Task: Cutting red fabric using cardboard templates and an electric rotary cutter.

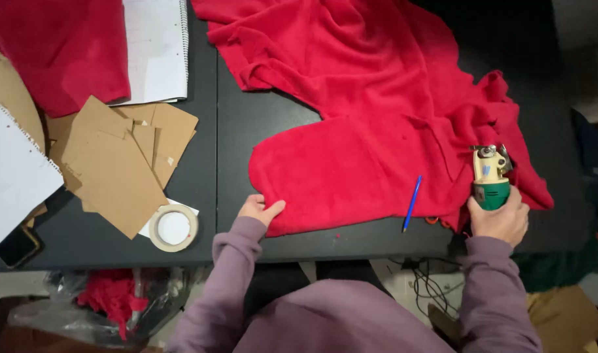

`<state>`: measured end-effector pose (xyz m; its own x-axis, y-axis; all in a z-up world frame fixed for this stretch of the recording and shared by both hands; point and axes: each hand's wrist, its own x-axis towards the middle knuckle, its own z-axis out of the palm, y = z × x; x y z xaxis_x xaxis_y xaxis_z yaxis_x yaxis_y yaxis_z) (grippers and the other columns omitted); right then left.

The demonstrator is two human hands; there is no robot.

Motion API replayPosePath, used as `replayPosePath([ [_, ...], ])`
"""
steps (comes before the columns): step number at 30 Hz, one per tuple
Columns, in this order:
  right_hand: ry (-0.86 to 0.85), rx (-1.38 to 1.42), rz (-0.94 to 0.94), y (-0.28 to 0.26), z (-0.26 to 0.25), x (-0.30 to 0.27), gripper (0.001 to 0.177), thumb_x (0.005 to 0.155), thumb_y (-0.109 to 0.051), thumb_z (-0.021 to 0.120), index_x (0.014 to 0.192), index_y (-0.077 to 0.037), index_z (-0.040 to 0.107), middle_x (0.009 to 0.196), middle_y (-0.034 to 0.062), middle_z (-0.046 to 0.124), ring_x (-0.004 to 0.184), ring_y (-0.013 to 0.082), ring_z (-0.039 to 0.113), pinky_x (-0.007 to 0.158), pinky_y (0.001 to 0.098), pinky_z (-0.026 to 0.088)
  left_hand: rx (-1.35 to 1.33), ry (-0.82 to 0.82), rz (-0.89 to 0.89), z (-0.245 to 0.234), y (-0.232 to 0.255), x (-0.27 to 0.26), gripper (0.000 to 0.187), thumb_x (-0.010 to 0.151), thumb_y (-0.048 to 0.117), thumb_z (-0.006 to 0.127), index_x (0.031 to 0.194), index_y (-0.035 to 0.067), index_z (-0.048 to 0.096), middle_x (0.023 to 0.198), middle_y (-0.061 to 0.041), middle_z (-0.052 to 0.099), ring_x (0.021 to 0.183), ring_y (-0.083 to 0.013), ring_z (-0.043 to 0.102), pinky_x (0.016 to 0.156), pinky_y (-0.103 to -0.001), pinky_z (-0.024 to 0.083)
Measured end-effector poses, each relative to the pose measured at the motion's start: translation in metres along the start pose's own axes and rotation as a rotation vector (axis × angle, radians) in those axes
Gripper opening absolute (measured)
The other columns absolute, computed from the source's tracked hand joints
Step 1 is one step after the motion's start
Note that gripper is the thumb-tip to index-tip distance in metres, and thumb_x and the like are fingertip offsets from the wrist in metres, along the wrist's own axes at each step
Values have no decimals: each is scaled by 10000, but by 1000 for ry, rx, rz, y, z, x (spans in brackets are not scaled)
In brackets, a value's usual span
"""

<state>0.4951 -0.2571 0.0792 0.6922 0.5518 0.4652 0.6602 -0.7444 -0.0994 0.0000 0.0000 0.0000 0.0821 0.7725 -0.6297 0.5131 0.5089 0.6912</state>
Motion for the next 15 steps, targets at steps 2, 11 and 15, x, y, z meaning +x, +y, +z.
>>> replayPosePath([
  [2, -11, 14, -42, 7, 34, 19, 745, 840, -400, 1002, 1444, -52, 740, 1042, 252, 696, 867, 467, 673, 863, 551, 539, 98, 48, 124, 2, 15, -2, 708, 817, 363, 889, 1353, -18, 626, 1226, -227, 767, 1015, -313, 786, 929, -370, 635],
  [11, -90, 177, -259, -14, -21, -10, 507, 954, -82, 887, 1396, 7, 655, 1266, 249, 584, 1118, 455, 561, 991, 545, 502, 169, 307, 278, -81, 37, -49, 648, 942, 359, 812, 1438, 19, 571, 1283, -225, 730, 1094, -327, 729, 934, -408, 591],
  [15, -151, 277, -246, 21, 38, -91, 174, 984, -292, 958, 1058, -260, 804, 987, -28, 650, 943, 233, 702, 894, 343, 575, 85, 79, 55, -102, -16, -25, 701, 980, 429, 888, 1500, 103, 549, 1143, -174, 808, 1007, -283, 793, 843, -428, 643],
])
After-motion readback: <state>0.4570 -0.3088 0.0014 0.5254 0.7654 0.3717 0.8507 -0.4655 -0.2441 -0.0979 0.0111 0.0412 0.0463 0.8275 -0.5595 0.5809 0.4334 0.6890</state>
